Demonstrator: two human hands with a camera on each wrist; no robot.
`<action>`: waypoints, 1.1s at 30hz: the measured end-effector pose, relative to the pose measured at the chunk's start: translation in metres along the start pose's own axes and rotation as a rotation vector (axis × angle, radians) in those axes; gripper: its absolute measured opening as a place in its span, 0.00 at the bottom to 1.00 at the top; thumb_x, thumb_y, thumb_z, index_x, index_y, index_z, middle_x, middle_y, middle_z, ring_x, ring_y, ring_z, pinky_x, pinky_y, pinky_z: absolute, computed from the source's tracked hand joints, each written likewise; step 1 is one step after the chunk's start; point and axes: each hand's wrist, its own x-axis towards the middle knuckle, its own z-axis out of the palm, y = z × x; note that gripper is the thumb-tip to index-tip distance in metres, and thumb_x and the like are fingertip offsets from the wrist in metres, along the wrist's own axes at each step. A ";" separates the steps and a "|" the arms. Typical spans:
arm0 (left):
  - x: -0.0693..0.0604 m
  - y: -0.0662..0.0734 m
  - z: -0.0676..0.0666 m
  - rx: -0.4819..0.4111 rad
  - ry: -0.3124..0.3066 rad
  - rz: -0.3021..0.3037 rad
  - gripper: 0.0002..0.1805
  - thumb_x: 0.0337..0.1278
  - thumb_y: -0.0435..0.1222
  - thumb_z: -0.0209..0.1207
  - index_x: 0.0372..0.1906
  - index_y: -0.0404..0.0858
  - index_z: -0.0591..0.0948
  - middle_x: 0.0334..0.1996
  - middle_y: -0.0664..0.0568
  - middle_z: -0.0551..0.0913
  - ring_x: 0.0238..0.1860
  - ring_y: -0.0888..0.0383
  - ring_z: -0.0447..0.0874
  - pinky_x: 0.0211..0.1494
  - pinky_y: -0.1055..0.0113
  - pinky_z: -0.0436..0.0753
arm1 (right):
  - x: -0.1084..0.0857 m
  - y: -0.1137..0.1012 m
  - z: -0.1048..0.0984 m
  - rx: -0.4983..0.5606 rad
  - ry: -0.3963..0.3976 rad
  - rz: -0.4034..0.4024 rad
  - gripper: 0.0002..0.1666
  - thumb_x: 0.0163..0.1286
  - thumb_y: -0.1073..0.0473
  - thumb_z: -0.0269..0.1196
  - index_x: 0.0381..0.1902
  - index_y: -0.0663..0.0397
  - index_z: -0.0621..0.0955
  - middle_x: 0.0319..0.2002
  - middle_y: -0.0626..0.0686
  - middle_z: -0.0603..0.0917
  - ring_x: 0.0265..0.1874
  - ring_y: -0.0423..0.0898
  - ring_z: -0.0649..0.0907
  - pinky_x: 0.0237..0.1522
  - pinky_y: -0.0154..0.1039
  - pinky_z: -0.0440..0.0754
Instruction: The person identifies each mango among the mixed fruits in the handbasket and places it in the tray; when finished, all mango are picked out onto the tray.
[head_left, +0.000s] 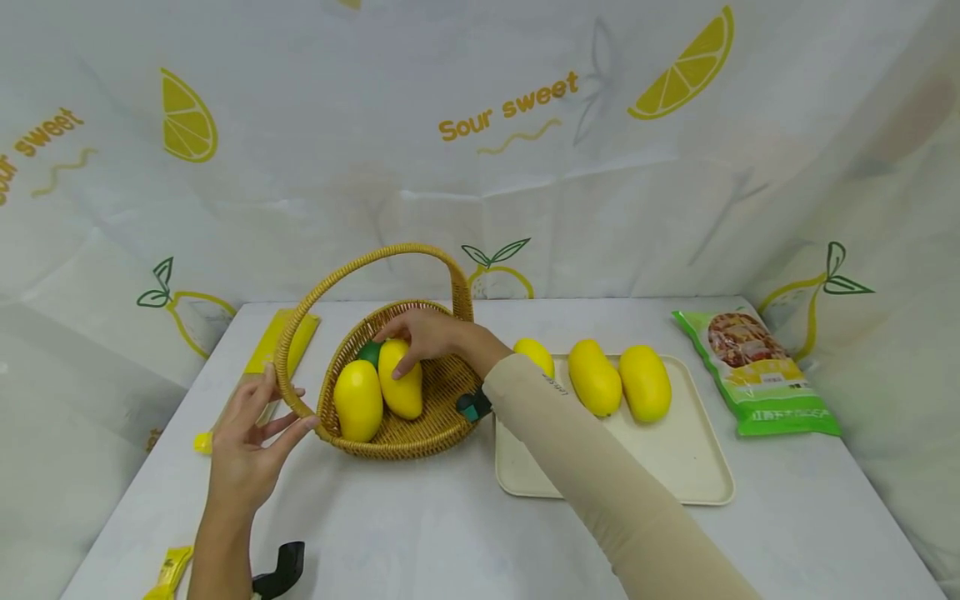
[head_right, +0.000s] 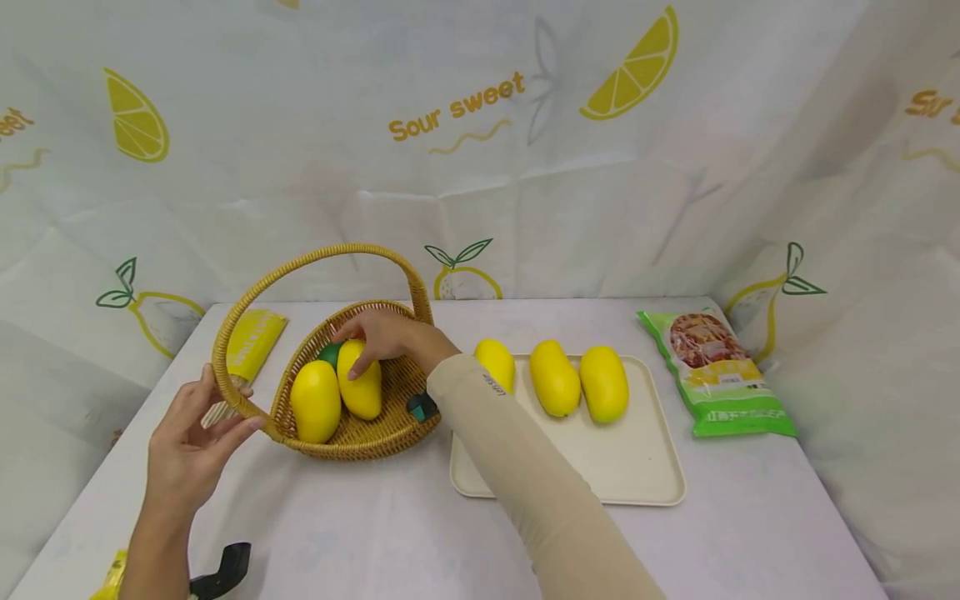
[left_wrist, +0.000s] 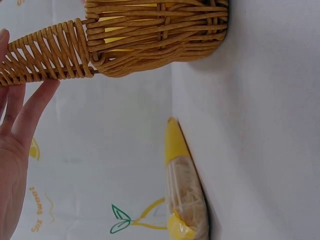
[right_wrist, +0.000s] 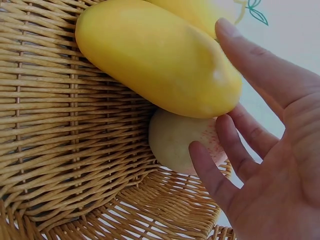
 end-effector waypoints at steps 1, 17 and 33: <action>0.000 0.000 0.000 0.003 0.000 0.000 0.46 0.49 0.35 0.70 0.75 0.31 0.65 0.52 0.61 0.77 0.53 0.67 0.83 0.51 0.80 0.87 | 0.000 0.000 0.000 -0.005 0.000 0.001 0.35 0.62 0.54 0.76 0.67 0.43 0.80 0.70 0.47 0.77 0.67 0.49 0.76 0.74 0.44 0.76; 0.001 0.003 0.001 0.050 0.001 -0.037 0.52 0.37 0.10 0.69 0.75 0.32 0.64 0.53 0.64 0.76 0.53 0.68 0.83 0.51 0.81 0.86 | -0.005 0.003 -0.004 -0.068 -0.009 -0.080 0.28 0.62 0.57 0.76 0.61 0.47 0.84 0.62 0.47 0.81 0.56 0.46 0.77 0.67 0.38 0.79; -0.001 0.001 0.000 0.001 -0.002 -0.031 0.47 0.45 0.22 0.71 0.75 0.31 0.64 0.53 0.61 0.77 0.53 0.67 0.83 0.52 0.81 0.86 | -0.010 -0.003 -0.002 -0.070 -0.025 -0.090 0.28 0.62 0.61 0.76 0.60 0.47 0.84 0.67 0.50 0.77 0.67 0.48 0.73 0.73 0.43 0.75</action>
